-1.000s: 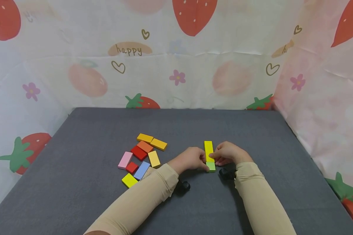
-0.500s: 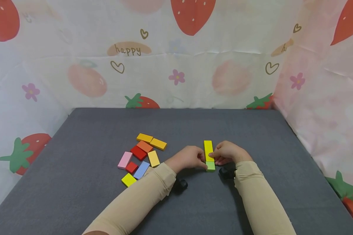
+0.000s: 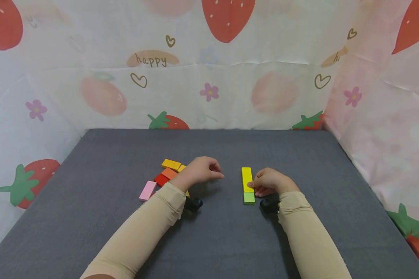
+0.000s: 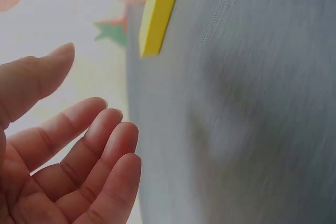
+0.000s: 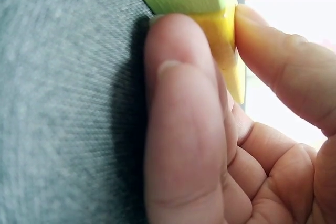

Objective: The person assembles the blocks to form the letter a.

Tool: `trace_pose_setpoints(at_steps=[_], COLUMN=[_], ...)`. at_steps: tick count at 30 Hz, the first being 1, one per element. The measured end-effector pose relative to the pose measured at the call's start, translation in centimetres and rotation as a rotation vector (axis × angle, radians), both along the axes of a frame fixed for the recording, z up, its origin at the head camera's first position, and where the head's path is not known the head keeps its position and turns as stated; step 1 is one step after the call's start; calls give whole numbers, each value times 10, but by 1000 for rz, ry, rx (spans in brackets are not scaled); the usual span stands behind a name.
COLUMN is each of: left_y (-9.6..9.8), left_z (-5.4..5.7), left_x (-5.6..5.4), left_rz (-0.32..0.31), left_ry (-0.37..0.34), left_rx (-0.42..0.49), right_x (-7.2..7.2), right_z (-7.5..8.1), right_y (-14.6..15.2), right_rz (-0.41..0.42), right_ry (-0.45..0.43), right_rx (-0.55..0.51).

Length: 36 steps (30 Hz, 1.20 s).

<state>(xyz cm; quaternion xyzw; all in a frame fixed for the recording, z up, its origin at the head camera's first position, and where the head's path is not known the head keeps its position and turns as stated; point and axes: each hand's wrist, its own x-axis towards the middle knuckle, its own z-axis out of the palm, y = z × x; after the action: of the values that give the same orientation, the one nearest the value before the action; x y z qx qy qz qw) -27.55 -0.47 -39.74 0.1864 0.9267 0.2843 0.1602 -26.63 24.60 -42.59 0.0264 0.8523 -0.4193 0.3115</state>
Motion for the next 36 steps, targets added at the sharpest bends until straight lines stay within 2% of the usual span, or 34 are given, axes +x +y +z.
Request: trace_pose_setpoints(at_steps=[6,12,19,27,30,36], left_y=[-34,-60,-81,-99,-104,-108], left_z=[7,1,-7,-14,-17,-20], left_x=[-9,-10,-9,-8,-8,-9], left_rz=[35,75,126,100,87,20], left_ry=[9,-12,-62,-83,-94,-145], left_rx=[10,-22,-41,-55,-28,5], right_x=[0,0,0,-2,-2,-2], right_z=[0,0,0,-2,-1,0], right_y=[1,0,-1,0,-1,0], right_rz=[8,9,3,-10,-12,-7], right_ry=[3,7,5,-14,-15,-11], right_rx=[2,11,24,28,29,26])
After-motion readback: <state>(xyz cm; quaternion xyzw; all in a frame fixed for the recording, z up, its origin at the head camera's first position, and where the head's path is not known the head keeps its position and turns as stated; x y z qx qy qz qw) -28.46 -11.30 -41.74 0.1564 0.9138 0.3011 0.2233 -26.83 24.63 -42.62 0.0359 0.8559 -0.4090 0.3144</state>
